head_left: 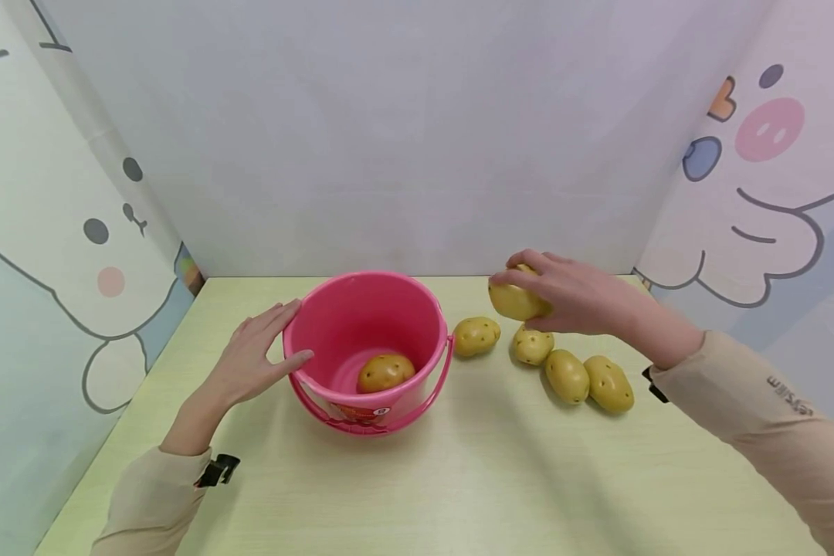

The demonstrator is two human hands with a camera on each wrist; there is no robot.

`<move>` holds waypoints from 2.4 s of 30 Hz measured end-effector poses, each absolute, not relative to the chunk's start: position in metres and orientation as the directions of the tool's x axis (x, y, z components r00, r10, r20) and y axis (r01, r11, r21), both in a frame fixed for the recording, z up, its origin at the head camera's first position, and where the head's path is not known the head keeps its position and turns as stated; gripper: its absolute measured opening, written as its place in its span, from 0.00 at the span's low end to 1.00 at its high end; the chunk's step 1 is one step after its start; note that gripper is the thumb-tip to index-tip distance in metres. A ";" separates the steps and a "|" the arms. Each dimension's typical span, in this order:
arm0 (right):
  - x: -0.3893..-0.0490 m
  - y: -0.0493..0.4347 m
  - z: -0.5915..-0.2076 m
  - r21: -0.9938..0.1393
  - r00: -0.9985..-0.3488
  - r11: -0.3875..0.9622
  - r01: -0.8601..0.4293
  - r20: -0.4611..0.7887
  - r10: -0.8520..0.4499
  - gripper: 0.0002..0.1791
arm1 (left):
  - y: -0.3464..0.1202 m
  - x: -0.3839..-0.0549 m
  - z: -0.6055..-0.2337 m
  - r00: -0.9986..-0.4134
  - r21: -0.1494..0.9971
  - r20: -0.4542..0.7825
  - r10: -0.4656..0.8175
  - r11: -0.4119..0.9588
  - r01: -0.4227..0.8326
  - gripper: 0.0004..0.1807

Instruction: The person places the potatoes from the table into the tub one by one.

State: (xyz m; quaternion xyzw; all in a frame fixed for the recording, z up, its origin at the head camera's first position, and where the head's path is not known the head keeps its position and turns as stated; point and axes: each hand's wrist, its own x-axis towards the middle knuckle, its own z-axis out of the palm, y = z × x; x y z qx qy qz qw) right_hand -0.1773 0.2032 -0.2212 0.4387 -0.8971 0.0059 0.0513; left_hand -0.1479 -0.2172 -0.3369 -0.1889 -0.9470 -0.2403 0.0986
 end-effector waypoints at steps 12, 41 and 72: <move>-0.181 0.186 -0.197 0.071 -0.585 0.598 -0.798 0.144 -0.798 0.33 | -0.218 -0.148 -0.337 -0.908 0.414 0.282 0.310 0.815 0.406 0.43; -0.190 0.136 -0.162 0.083 -0.576 0.584 -0.808 0.098 -0.811 0.34 | -0.218 -0.148 -0.339 -0.907 0.418 0.280 0.315 0.810 0.411 0.43; -0.207 0.079 -0.163 0.044 -0.589 0.590 -0.806 0.040 -0.807 0.34 | -0.218 -0.148 -0.339 -0.912 0.422 0.272 0.307 0.814 0.400 0.43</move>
